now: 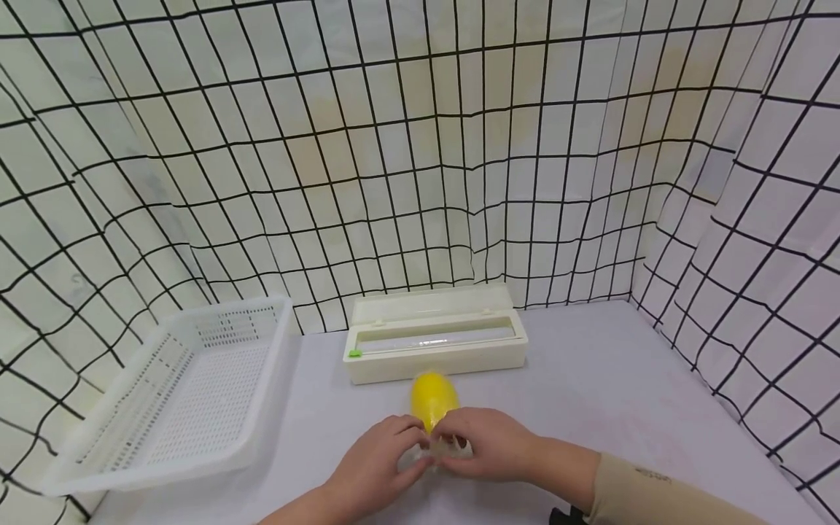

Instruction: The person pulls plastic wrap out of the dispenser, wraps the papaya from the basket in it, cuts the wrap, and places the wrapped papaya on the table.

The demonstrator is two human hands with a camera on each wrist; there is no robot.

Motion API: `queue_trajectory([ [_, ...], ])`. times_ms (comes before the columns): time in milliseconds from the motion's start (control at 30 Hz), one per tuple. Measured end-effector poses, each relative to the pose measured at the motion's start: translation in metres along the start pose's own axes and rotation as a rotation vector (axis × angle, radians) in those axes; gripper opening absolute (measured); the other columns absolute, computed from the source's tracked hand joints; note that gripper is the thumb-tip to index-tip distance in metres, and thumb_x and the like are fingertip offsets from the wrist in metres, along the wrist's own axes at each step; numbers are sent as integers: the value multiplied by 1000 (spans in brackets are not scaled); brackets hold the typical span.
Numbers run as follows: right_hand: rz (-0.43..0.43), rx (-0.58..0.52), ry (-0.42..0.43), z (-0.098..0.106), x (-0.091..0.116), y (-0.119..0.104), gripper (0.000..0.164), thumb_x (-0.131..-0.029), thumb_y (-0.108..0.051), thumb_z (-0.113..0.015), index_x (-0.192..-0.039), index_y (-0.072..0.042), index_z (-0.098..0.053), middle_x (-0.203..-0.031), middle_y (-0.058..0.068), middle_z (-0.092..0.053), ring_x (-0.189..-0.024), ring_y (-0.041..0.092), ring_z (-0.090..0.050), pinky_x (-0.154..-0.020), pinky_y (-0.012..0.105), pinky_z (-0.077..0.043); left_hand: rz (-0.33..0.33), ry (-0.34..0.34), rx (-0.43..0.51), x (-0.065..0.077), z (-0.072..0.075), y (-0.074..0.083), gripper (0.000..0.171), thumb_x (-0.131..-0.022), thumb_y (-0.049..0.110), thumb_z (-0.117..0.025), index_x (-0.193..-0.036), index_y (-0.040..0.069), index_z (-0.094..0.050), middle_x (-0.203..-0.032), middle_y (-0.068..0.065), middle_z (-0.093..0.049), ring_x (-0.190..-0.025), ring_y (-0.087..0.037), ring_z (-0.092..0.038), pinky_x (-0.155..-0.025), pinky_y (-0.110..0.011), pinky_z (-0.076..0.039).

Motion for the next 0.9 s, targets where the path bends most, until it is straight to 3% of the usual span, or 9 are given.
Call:
queue_trajectory([
  [133,-22,91,33,1,4,4,30,-87,-38,-75,-112,-26,-62,-97,-20,-56,-81,4,-55,-68,18,-48,31,-8,44,-1,0,-4,10,-94,33,-68,-98,24,-68,-105,16,-64,-92,-4,-55,-82,-23,-50],
  [300,-20,141,60,-2,4,10,19,-89,-35,-73,-104,-28,-64,-103,-20,-60,-86,4,-59,-73,20,-51,133,-28,118,-3,2,-10,10,-95,34,-67,-98,25,-67,-100,18,-64,-91,-2,-55,-82,-26,-50],
  [467,-110,-6,73,-5,3,18,11,-94,-40,-67,-93,-31,-61,-85,-22,-56,-74,4,-54,-65,21,-48,230,0,198,-4,4,-14,15,-94,35,-68,-101,22,-68,-97,16,-64,-92,-7,-59,-83,-31,-52],
  [700,-279,-258,75,-6,-1,27,16,-98,-39,-60,-90,-27,-67,-82,-16,-64,-75,5,-54,-65,25,-47,363,-19,436,-7,4,-25,25,-93,43,-67,-107,22,-64,-95,18,-66,-89,-3,-60,-78,-28,-51],
  [800,-310,-317,97,-7,-2,29,19,-99,-35,-59,-89,-22,-67,-82,-12,-65,-75,8,-56,-66,26,-48,360,-27,462,-7,5,-25,30,-91,46,-69,-108,22,-64,-99,17,-64,-91,-3,-59,-79,-28,-50],
  [900,-328,-364,116,-7,-2,31,20,-100,-33,-59,-87,-19,-66,-82,-9,-65,-75,11,-57,-66,27,-48,321,-30,410,-6,6,-23,36,-87,46,-73,-111,22,-63,-107,15,-61,-95,-5,-57,-81,-28,-51],
])
Point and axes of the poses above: each hand's wrist, its own x-axis away from the middle knuckle, its own z-axis out of the back of the hand, y = z × x, the point moved 3 cm from there along -x, towards the middle knuckle
